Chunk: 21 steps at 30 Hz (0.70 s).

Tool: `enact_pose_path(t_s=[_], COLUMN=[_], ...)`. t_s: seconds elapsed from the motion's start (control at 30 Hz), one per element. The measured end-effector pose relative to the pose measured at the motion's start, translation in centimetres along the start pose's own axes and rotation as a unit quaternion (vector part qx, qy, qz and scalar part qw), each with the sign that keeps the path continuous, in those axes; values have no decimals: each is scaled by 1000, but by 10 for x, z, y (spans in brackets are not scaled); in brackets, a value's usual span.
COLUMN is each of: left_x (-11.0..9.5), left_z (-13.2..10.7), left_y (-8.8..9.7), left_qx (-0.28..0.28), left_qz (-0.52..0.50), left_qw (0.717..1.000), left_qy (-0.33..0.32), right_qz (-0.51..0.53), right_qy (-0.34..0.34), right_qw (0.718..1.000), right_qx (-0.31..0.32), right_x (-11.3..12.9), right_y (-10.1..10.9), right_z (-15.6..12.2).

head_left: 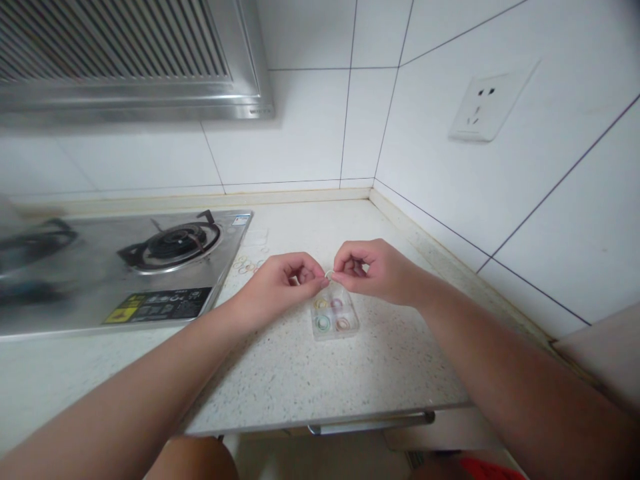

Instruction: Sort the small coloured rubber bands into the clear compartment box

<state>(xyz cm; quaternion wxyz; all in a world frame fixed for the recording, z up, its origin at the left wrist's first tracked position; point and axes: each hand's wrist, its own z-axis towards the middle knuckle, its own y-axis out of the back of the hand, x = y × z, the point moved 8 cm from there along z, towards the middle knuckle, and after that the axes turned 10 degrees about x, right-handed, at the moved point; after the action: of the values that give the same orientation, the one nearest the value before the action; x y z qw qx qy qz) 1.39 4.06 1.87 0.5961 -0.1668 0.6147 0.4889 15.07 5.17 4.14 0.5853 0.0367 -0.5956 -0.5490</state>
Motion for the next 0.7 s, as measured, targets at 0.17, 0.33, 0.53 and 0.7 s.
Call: enact_pose_path(t_s=[0.17,0.33,0.53,0.7], left_x=[-1,-1,-3,0], left_z=[0,0,-1,0], left_y=[-2,-3,-4,-4], left_qx=[11,17,21,26], left_qz=[-6,-13,-16,-19], left_qw=[1000,1000,1000,999], left_qy=[-3,-1,-3,-1], right_qz=[-3,1,2,13], right_qy=[-3,2,6,6], right_qw=[1000,1000,1000,1000], right_qx=[2,8,8,15], right_x=[1,2,3,3], right_y=[-1,-1,-2,-4], right_z=[0,-1,-1,0])
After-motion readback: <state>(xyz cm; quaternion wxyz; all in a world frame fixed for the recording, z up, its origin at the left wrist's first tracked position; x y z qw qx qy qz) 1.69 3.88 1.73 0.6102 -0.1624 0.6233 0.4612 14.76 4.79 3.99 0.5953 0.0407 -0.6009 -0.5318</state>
